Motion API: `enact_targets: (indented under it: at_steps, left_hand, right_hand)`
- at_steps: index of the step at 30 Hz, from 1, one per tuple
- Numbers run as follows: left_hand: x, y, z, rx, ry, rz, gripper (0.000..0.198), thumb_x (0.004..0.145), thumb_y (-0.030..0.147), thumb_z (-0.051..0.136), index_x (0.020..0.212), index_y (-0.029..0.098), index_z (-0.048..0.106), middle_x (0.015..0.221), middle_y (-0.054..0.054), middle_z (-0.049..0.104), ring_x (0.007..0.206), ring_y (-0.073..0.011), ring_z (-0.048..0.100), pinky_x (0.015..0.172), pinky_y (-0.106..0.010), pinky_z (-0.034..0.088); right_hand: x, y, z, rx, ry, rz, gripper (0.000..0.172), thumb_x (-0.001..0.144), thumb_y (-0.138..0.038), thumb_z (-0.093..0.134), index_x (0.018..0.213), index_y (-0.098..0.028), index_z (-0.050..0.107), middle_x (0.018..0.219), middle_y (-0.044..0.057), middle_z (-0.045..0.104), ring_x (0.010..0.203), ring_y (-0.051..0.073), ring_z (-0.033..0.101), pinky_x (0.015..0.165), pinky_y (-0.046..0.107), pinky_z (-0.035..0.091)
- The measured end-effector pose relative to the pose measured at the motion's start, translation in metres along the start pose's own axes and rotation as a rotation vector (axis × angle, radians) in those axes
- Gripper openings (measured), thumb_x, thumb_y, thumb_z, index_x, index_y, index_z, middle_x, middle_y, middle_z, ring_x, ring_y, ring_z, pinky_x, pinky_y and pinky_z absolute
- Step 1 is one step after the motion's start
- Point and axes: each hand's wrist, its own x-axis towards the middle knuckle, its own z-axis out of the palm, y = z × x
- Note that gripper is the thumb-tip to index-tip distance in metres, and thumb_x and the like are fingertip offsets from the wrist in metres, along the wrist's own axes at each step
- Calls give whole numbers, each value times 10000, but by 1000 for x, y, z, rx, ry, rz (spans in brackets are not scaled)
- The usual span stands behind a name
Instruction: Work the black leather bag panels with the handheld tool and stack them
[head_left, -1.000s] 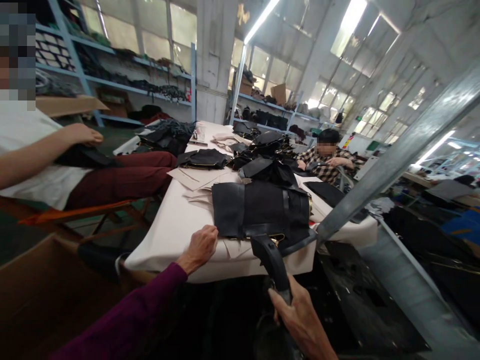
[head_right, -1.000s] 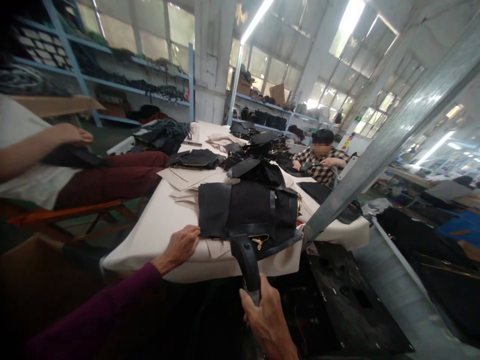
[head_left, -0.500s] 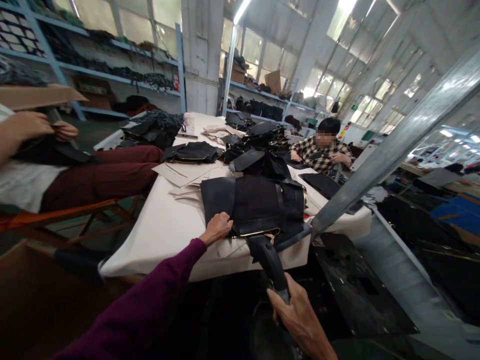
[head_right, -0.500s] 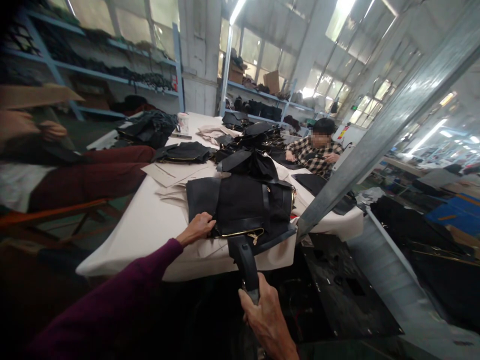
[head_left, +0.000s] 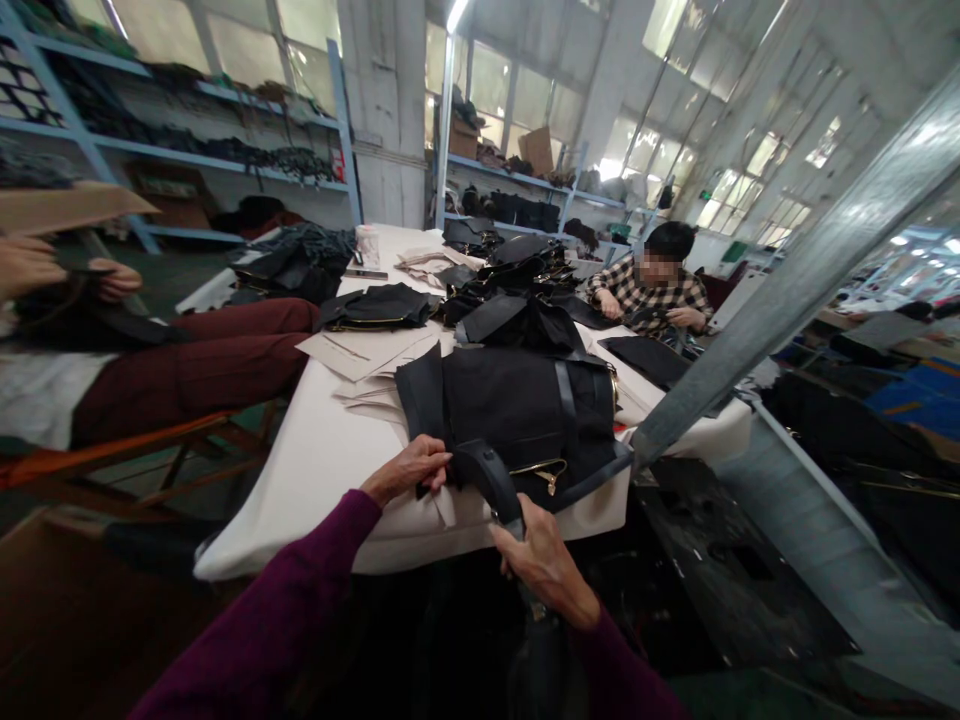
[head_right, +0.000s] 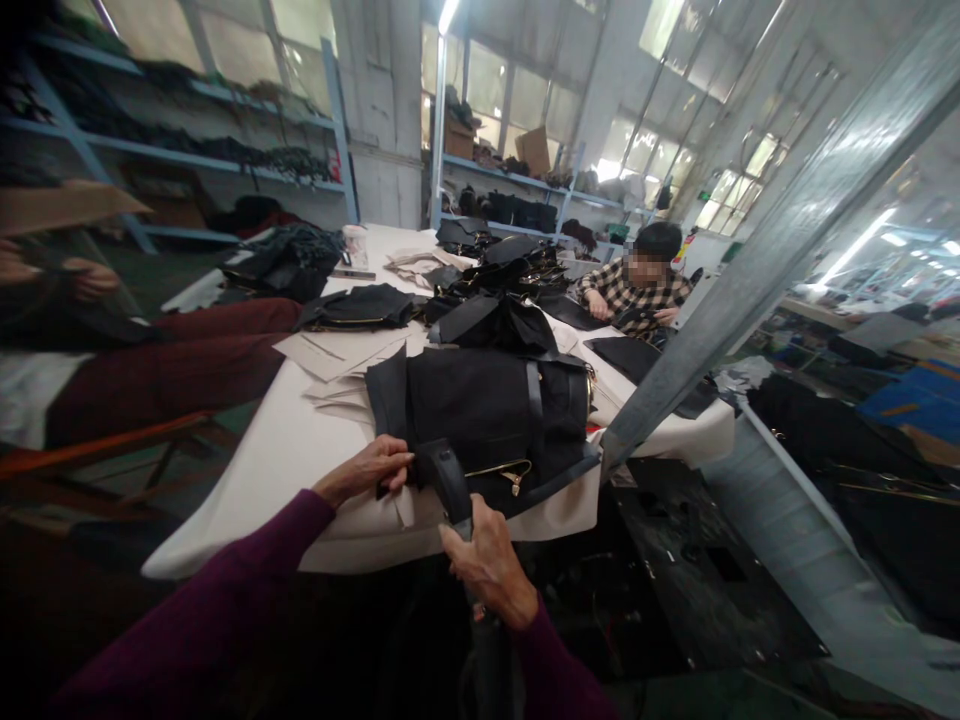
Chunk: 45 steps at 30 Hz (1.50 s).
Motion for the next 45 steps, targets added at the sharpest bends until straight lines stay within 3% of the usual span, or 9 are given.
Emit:
enact_targets:
  at_steps: [4, 11, 21, 25, 29, 32, 39, 42, 45]
  left_hand:
    - [-2, 5, 2, -12, -18, 13, 293, 771, 395, 497, 711, 110, 527, 434, 14, 535, 335, -49, 364, 380, -171, 252]
    - [-3, 9, 4, 10, 6, 4, 269, 782, 379, 466, 675, 133, 473, 404, 35, 496, 320, -44, 335, 364, -164, 231]
    - [2, 3, 6, 60, -5, -1, 284, 775, 403, 462, 662, 142, 457, 416, 32, 491, 334, -51, 349, 375, -168, 228]
    - [9, 0, 7, 101, 34, -92, 298, 757, 405, 460, 660, 128, 513, 373, 27, 476, 304, -59, 333, 357, -175, 206]
    - [14, -5, 6, 100, 13, -111, 280, 742, 372, 464, 658, 121, 555, 370, 21, 478, 301, -64, 346, 353, -175, 208]
    - [16, -8, 6, 114, 31, -90, 248, 740, 333, 458, 648, 125, 556, 368, 22, 479, 304, -68, 368, 349, -169, 220]
    - [14, -10, 12, 160, 94, -77, 214, 727, 274, 422, 617, 138, 545, 344, 30, 460, 278, -84, 381, 319, -175, 253]
    - [14, -9, 14, 182, 133, -57, 192, 707, 239, 426, 591, 137, 540, 349, 27, 466, 285, -81, 397, 326, -174, 278]
    - [14, -8, 15, 188, 170, -59, 175, 692, 217, 429, 572, 141, 530, 336, 30, 459, 277, -79, 391, 321, -172, 271]
  right_hand:
    - [9, -1, 2, -2, 45, 2, 115, 822, -302, 453, 855, -192, 458, 567, -54, 515, 422, 110, 558, 382, 186, 402]
    - [-26, 6, 8, -72, 73, 56, 75, 794, -254, 489, 776, -196, 446, 513, -71, 461, 396, 102, 505, 399, 197, 389]
    - [21, -10, 8, -84, 147, 15, 89, 758, -230, 536, 821, -185, 493, 612, -30, 547, 489, 112, 545, 486, 211, 414]
    - [-18, -1, -5, -67, 139, 81, 61, 761, -234, 535, 773, -197, 488, 518, -67, 517, 390, 95, 525, 394, 183, 391]
    - [-49, 13, -33, -91, 247, 161, 81, 804, -266, 476, 781, -189, 476, 496, -62, 503, 405, 116, 549, 390, 194, 407]
    - [-36, 24, -55, -108, 309, 164, 123, 818, -301, 470, 761, -192, 471, 483, -60, 507, 414, 122, 562, 405, 202, 423]
    - [41, 40, -80, -107, 374, 122, 174, 830, -304, 533, 748, -150, 525, 494, -76, 528, 405, 78, 531, 425, 201, 436]
    - [39, 36, -87, -98, 405, 110, 187, 825, -327, 521, 785, -144, 525, 482, -61, 541, 401, 97, 541, 424, 211, 435]
    - [8, 27, -90, -80, 367, 95, 202, 799, -362, 512, 773, -162, 513, 466, -32, 558, 394, 133, 559, 390, 212, 420]
